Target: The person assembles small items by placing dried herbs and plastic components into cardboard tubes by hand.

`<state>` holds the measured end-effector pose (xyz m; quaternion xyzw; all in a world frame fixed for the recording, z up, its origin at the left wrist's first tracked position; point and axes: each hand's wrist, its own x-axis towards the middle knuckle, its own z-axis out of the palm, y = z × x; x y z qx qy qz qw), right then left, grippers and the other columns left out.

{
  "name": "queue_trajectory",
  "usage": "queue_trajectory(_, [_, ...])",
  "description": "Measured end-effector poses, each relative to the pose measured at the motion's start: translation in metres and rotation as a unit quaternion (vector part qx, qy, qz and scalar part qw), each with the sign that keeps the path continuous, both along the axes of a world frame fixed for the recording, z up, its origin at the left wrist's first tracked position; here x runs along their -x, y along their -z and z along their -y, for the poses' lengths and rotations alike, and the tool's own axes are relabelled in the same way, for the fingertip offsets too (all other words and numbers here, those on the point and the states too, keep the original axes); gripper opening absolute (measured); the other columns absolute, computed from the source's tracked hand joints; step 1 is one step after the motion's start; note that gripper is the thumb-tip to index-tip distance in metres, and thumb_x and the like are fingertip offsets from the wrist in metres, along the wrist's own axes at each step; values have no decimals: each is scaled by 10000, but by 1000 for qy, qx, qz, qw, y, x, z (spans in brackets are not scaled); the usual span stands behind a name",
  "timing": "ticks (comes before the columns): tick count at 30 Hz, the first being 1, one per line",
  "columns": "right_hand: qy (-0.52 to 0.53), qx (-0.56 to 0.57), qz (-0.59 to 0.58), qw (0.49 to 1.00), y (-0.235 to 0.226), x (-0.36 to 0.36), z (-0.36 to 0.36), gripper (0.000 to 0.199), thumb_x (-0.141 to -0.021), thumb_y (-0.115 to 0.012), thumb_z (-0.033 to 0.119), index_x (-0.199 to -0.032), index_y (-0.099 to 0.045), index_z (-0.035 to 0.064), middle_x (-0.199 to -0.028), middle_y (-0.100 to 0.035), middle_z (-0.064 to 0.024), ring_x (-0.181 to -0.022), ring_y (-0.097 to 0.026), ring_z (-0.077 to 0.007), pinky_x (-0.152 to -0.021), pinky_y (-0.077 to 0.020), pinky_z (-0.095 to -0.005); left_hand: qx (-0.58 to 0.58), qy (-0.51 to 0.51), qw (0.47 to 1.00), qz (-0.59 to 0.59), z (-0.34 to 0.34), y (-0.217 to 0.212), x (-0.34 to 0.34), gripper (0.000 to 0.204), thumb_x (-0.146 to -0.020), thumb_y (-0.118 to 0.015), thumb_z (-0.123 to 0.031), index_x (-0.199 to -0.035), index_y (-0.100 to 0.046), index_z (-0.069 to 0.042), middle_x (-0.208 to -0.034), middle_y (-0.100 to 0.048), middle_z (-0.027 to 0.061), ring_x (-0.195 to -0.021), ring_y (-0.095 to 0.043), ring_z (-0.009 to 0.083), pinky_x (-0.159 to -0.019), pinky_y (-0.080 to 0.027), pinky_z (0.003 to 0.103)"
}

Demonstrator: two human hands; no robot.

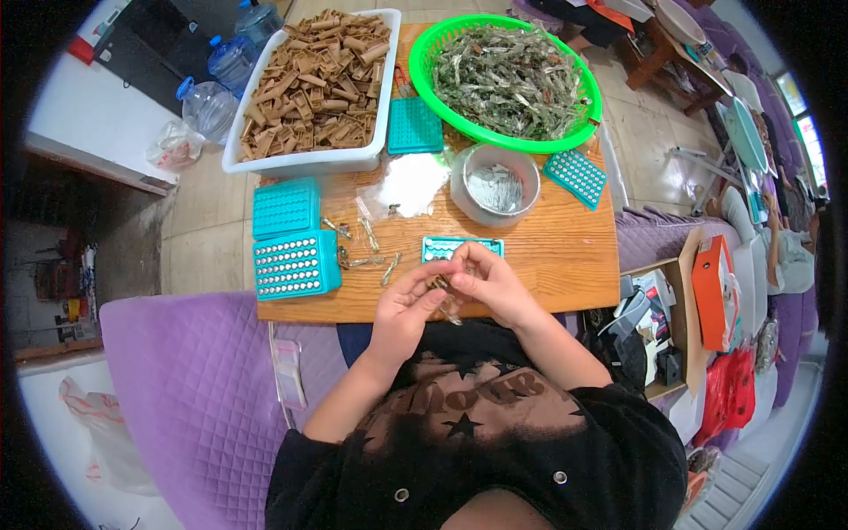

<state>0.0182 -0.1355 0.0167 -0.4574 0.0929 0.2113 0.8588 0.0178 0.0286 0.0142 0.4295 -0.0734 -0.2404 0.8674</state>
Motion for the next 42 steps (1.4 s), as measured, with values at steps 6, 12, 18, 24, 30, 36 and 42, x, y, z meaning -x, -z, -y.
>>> queue_trajectory(6, [0,268,233,935,4,9,-18,580,-771,-693,107,-1230,-339,89,-768,-595,-56,-711,-579,-113,-641,-458,-250,-34,-100,994,30,2,12,1,270,-906,-469,-29,-1172,-432,4,-1218,-500,150,-1106,-500,195,-920,-431,299])
queue_trajectory(12, [3,324,205,924,-6,12,-22,544,-781,-617,0,-1239,-335,81,-705,-569,-47,-681,-565,-114,-637,-446,-258,-36,-155,987,36,2,14,-4,252,-907,-471,-36,-1157,-464,-4,-1212,-502,139,-1102,-501,190,-942,-398,310])
queue_trajectory(18, [46,345,248,904,-3,13,-28,447,-782,-574,-47,-1162,-362,56,-658,-526,-41,-648,-543,-104,-615,-440,-253,12,-166,986,-31,-1,18,0,200,-915,-437,-29,-1106,-489,-2,-1232,-487,165,-1091,-534,255,-908,-474,362])
queue_trajectory(24, [5,361,236,902,0,13,-29,382,-775,-569,-56,-1097,-393,52,-675,-529,-12,-674,-522,-75,-626,-411,-214,11,-149,984,-96,-2,15,-2,160,-883,-470,15,-1033,-523,4,-1219,-490,144,-1049,-538,193,-856,-479,302])
queue_trajectory(30, [-44,362,249,897,6,13,-35,339,-778,-585,-26,-1078,-444,46,-694,-555,-34,-679,-560,-102,-636,-453,-245,-40,-127,991,29,-17,46,0,244,-773,-454,154,-957,-511,5,-1156,-526,175,-1068,-547,227,-903,-466,326])
queue_trajectory(36, [-98,395,274,871,11,-40,-33,207,-807,-621,71,-999,-561,22,-822,-612,-79,-753,-608,-147,-672,-493,-273,-35,-181,977,-102,-33,19,-6,235,-918,-403,-28,-1123,-479,57,-1154,-529,163,-1049,-547,228,-903,-462,346])
queue_trajectory(42, [-30,556,485,674,41,-111,-52,151,-738,-621,66,-888,-623,47,-812,-600,-96,-819,-590,-274,-753,-475,-378,-87,-143,981,-100,-60,20,10,285,-939,-409,-96,-1200,-447,13,-1199,-510,131,-1050,-550,238,-874,-487,370])
